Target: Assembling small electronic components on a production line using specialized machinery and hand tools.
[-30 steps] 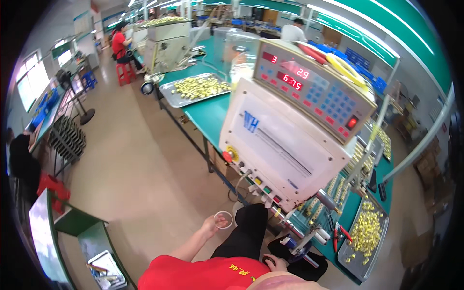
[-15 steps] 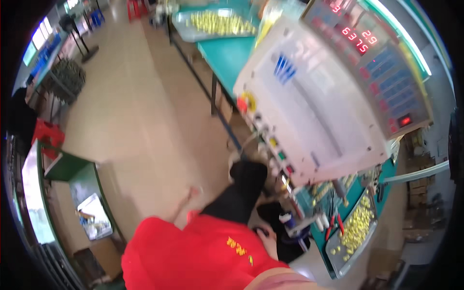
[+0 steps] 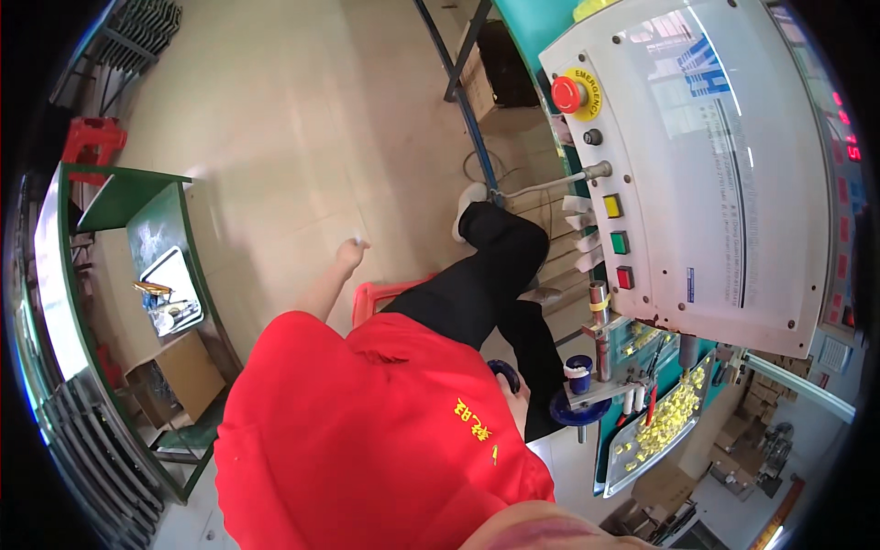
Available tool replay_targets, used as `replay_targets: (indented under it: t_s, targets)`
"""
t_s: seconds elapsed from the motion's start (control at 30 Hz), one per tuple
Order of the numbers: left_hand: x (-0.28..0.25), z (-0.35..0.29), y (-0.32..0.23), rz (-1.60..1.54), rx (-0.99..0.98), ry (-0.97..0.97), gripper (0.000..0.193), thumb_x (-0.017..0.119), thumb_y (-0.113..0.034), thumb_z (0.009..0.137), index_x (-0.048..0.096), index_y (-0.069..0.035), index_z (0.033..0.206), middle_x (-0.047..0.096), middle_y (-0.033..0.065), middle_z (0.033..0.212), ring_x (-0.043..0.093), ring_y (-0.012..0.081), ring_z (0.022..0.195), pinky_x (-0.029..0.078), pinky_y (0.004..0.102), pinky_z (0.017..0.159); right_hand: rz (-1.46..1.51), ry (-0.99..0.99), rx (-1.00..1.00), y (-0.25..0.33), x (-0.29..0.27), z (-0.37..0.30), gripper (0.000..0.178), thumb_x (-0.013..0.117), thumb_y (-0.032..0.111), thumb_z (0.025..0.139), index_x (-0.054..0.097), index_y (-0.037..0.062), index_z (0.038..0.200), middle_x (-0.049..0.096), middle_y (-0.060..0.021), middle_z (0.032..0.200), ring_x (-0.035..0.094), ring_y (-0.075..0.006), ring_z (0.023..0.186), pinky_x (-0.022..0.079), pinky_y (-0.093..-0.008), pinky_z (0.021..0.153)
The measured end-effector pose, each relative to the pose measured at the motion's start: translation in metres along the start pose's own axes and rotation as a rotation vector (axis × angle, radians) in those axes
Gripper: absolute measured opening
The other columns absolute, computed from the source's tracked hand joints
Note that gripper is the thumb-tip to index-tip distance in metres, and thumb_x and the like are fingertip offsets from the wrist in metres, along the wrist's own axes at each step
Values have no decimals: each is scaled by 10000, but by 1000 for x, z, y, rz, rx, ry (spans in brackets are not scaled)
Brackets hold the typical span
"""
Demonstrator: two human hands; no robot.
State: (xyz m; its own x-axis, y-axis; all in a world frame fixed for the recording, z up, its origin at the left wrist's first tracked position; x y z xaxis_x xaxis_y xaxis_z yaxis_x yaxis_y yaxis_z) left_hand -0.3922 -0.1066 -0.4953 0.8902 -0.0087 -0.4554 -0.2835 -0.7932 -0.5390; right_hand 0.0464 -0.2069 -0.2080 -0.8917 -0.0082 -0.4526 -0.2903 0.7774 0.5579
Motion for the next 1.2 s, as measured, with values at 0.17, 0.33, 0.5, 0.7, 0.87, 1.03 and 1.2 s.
replay_targets:
  t_s: [0.17, 0.33, 0.5, 0.7, 0.87, 1.03, 1.2]
  targets:
    - [29, 29, -64, -379, 219, 74, 302, 563, -285, 928, 691, -13, 891, 690, 88, 798, 644, 173, 729, 499, 346, 683, -7, 66, -38, -10, 8, 6, 468, 680, 245, 872, 570, -49, 1219, 655, -165, 1089, 627, -241, 1002, 468, -315, 922]
    - [35, 1, -144, -177, 488, 56, 286, 575, -289, 943, 690, -42, 857, 679, 84, 731, 651, 162, 705, 503, 324, 675, -37, -70, -121, -6, 0, 6, 392, 709, 223, 840, 647, -59, 1105, 693, -180, 1021, 655, -244, 954, 487, -325, 866]
    - [4, -36, -161, -281, 557, -20, 264, 568, -250, 953, 688, -31, 869, 680, 85, 725, 657, 184, 702, 508, 327, 684, -70, -2, -104, 8, 6, 1, 365, 705, 209, 838, 657, -47, 1093, 700, -167, 1018, 663, -237, 960, 487, -322, 870]
    - [-108, -91, -339, -168, 986, -395, 151, 599, -165, 925, 701, -56, 949, 660, 100, 923, 613, 257, 901, 487, 350, 800, 28, 32, -119, 8, 8, 3, 334, 694, 163, 843, 657, -48, 1100, 707, -147, 1012, 664, -208, 944, 493, -308, 869]
    - [-168, -143, -506, 25, 1505, -828, 96, 649, -153, 872, 701, -77, 899, 622, 79, 1034, 524, 319, 1037, 450, 403, 860, 141, -14, -125, -13, 11, 2, 337, 687, 188, 863, 640, -52, 1095, 698, -132, 970, 650, -195, 897, 500, -315, 838]
    - [-149, -79, -613, 361, 1596, -917, 143, 659, -203, 819, 693, -94, 905, 627, 119, 961, 576, 336, 963, 487, 438, 810, 303, -57, -115, -23, 11, 3, 307, 673, 143, 870, 638, -45, 1110, 697, -115, 995, 648, -187, 916, 497, -307, 860]
    - [-139, -52, -634, 504, 1619, -777, 255, 588, -160, 815, 639, -111, 1059, 600, 159, 895, 609, 359, 880, 490, 466, 765, 423, -21, -169, -37, 7, 1, 326, 687, 144, 852, 646, -33, 1123, 700, -107, 997, 645, -180, 935, 492, -312, 870]
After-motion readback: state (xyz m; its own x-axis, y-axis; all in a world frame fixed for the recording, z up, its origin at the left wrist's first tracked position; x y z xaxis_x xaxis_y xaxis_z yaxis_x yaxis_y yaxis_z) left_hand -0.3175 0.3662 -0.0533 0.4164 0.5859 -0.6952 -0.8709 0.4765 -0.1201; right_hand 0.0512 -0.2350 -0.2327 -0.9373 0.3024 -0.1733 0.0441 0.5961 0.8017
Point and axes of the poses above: each hand's wrist, its own z-axis towards the middle knuckle, its own x-axis out of the palm, y = z × x, the point moved 6 cm from there along z, towards the middle knuckle
